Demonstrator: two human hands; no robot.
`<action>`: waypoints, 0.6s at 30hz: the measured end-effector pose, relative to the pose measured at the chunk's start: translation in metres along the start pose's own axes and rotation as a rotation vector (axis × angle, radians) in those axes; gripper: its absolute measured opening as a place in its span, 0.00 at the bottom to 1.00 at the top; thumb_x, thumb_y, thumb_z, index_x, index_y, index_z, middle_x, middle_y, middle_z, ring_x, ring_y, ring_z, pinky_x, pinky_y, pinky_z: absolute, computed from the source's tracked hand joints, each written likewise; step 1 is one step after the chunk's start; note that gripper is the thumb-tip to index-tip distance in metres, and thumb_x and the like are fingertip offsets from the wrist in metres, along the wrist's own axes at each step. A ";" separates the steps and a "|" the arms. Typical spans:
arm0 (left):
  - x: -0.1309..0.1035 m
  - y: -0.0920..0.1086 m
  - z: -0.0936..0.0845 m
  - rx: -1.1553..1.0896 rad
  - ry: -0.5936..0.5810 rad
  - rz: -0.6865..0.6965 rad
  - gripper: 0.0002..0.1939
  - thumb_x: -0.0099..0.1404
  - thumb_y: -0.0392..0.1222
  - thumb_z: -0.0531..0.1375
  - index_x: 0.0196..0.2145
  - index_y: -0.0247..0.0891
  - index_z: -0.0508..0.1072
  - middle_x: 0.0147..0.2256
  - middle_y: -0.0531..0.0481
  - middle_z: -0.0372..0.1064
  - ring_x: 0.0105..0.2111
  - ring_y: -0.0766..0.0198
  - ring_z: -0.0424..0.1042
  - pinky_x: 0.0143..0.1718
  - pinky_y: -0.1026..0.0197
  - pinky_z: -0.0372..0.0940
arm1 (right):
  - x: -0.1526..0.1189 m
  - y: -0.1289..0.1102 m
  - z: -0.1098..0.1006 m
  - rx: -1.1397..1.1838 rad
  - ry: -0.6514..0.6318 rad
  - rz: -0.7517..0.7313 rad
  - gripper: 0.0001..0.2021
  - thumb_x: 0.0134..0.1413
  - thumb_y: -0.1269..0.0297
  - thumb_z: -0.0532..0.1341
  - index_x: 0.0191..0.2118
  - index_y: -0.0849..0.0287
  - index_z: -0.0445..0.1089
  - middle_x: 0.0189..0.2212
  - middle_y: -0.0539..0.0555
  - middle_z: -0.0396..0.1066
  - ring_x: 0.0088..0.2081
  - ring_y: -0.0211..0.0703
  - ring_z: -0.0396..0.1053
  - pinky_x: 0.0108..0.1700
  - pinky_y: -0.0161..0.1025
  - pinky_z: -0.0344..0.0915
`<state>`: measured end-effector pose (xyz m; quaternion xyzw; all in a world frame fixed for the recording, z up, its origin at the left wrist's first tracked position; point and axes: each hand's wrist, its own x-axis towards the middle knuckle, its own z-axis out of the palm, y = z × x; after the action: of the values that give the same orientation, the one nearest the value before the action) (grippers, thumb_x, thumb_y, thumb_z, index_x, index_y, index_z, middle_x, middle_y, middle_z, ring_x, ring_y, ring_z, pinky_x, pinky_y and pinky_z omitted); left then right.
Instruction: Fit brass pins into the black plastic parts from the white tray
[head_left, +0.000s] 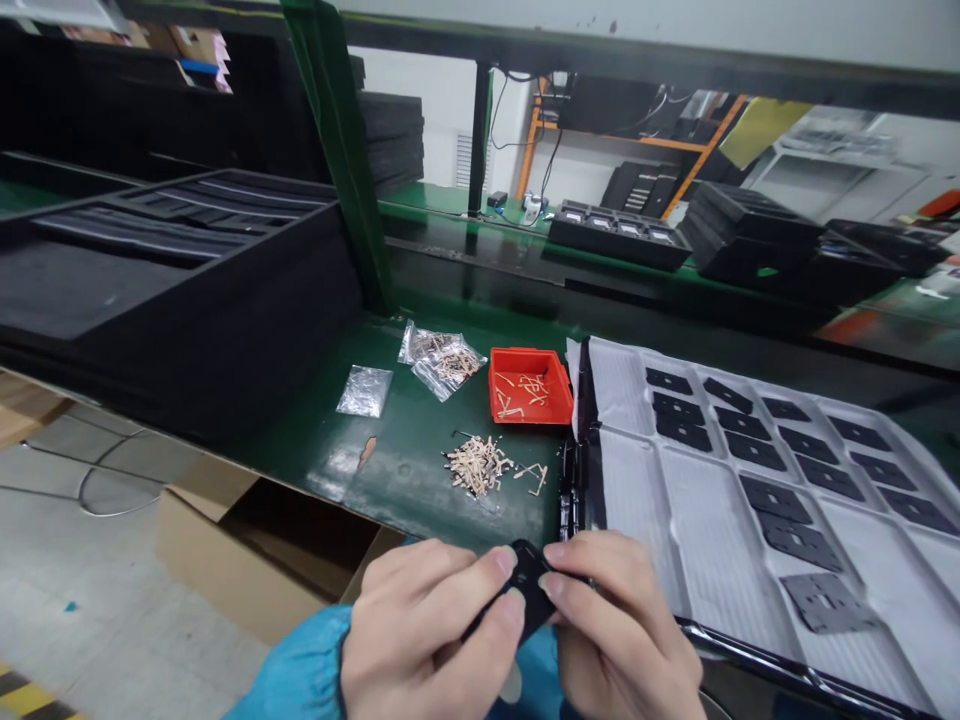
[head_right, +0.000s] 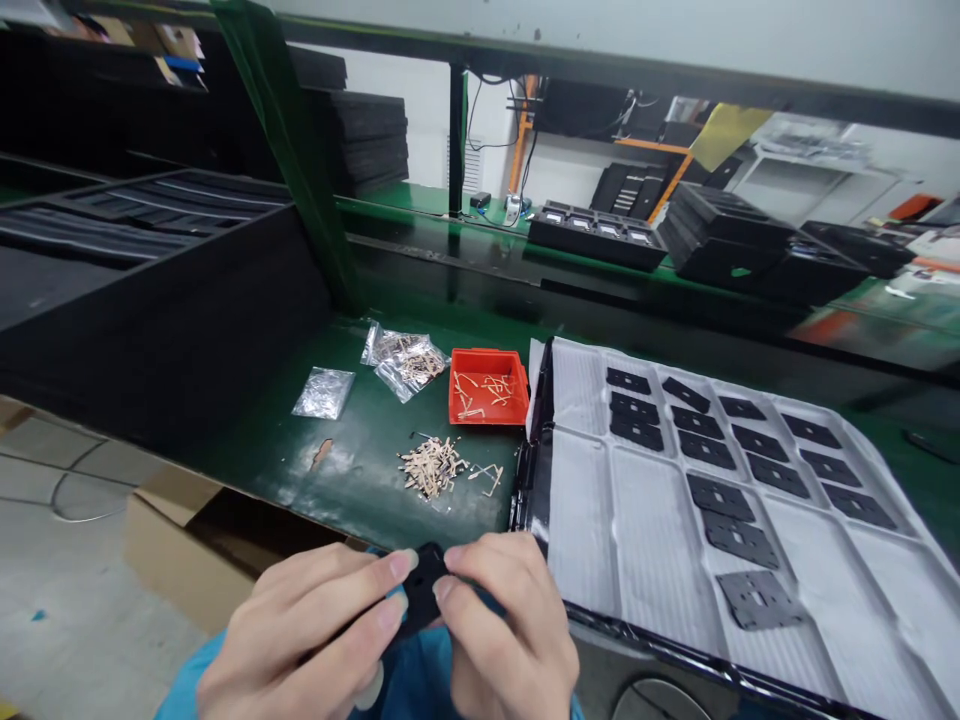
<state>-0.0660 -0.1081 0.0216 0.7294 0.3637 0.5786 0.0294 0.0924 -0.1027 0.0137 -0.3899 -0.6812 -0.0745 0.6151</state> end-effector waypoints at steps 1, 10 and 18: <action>0.001 -0.002 -0.002 0.007 -0.023 0.036 0.11 0.77 0.34 0.57 0.46 0.46 0.79 0.32 0.50 0.84 0.26 0.61 0.82 0.30 0.61 0.79 | 0.000 0.000 -0.001 -0.009 -0.015 -0.019 0.10 0.62 0.78 0.61 0.34 0.54 0.73 0.30 0.52 0.78 0.30 0.41 0.76 0.28 0.41 0.75; 0.018 -0.015 -0.014 0.059 -0.150 0.208 0.12 0.77 0.34 0.57 0.37 0.42 0.79 0.32 0.50 0.85 0.29 0.63 0.85 0.34 0.65 0.80 | -0.012 0.008 -0.011 -0.005 -0.179 -0.029 0.14 0.60 0.77 0.61 0.42 0.50 0.76 0.34 0.52 0.81 0.32 0.43 0.77 0.30 0.43 0.74; 0.029 -0.019 -0.018 0.054 -0.260 0.288 0.15 0.77 0.29 0.55 0.36 0.38 0.79 0.29 0.51 0.84 0.30 0.65 0.84 0.34 0.68 0.78 | -0.024 0.008 0.009 0.044 0.012 0.005 0.11 0.65 0.78 0.57 0.36 0.58 0.74 0.30 0.54 0.74 0.32 0.41 0.71 0.30 0.39 0.67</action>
<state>-0.0887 -0.0849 0.0422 0.8431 0.2639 0.4678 -0.0266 0.0890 -0.1026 -0.0132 -0.3776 -0.6781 -0.0604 0.6276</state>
